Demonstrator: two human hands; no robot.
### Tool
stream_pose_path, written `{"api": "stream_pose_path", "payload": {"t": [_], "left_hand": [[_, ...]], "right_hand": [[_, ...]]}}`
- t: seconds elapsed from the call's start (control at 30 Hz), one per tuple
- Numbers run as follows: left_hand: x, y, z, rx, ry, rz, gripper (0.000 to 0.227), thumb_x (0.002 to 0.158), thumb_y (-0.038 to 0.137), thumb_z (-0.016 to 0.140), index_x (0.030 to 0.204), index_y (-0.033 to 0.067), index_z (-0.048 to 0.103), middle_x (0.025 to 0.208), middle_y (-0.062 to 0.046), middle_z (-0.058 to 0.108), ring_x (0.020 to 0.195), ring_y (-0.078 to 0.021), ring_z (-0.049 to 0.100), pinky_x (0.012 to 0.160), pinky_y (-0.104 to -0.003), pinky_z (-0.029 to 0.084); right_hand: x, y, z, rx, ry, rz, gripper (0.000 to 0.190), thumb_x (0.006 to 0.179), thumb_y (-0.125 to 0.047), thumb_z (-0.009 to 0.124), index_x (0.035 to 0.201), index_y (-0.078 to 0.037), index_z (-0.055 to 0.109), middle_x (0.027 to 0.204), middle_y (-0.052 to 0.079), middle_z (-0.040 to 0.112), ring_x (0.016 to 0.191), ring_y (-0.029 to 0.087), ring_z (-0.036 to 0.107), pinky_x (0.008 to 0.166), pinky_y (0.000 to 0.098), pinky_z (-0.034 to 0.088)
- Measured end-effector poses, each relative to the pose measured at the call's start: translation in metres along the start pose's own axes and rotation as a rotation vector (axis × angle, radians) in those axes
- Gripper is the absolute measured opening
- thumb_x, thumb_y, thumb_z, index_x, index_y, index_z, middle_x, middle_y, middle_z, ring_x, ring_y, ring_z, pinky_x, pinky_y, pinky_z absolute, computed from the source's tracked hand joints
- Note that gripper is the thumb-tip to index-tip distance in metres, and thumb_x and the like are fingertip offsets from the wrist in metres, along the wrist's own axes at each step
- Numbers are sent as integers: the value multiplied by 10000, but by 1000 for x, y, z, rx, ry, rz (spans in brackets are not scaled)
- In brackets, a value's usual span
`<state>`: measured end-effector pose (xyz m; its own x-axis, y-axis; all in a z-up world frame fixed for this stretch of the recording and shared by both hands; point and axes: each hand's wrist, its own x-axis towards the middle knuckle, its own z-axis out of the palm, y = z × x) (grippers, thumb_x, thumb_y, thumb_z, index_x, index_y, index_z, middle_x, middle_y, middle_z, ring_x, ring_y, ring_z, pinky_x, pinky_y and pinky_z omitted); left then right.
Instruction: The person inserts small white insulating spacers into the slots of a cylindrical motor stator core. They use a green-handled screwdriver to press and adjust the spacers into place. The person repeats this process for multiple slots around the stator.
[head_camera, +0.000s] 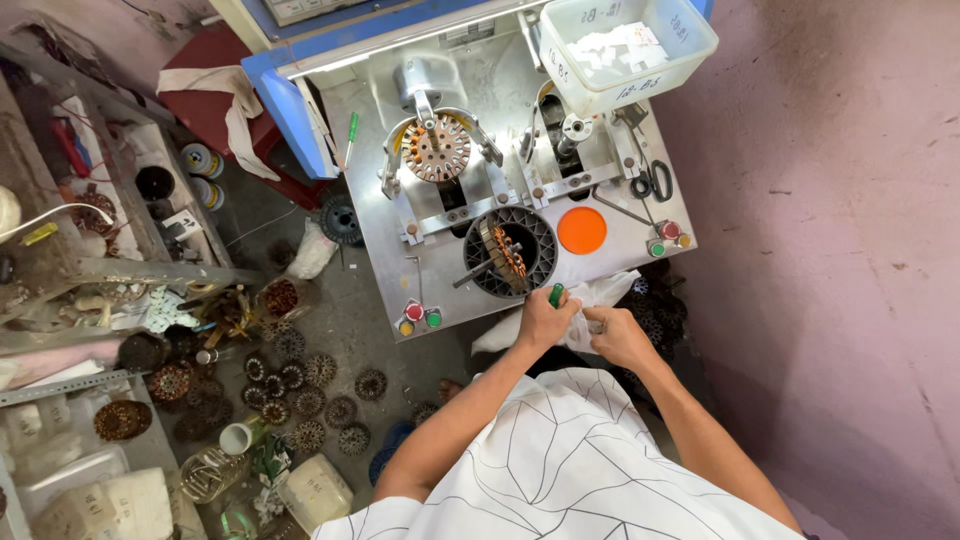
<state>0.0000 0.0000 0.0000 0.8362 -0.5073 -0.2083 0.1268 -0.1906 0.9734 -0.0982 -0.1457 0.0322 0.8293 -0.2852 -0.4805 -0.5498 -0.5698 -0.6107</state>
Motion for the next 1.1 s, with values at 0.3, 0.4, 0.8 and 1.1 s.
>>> {"api": "stream_pose_path", "payload": {"t": [0.3,0.4,0.8,1.1], "left_hand": [[0,15,10,18,97,47,359,876,178,720,658,3,493,550,-61,448,513,-172,415,528,-374,398],[-2,19,9,49,97,8,331,885,170,710,679,7,508,556,-74,466,513,-188,435,533,-373,409],[-34,10,-10,93,42,-33,271,885,107,706,723,-31,538,618,-117,498,528,-186,447,554,-356,430],[-58,7,-39,158,129,-34,228,864,102,715,739,-41,590,635,-133,540,521,-208,496,545,-368,439]], "right_hand": [[-16,-36,-46,250,-34,50,338,824,-103,761,1149,-15,742,996,135,791,766,174,790,696,309,595],[-16,-43,-57,275,-107,33,328,827,-128,778,1138,-24,752,976,126,789,790,160,796,709,306,606],[103,-33,-81,-157,114,-208,307,848,-180,810,1121,-48,764,996,209,732,896,352,710,814,442,555],[165,-17,-43,-360,156,-293,251,866,-65,721,1116,-89,740,1157,211,590,977,437,623,846,527,510]]}}
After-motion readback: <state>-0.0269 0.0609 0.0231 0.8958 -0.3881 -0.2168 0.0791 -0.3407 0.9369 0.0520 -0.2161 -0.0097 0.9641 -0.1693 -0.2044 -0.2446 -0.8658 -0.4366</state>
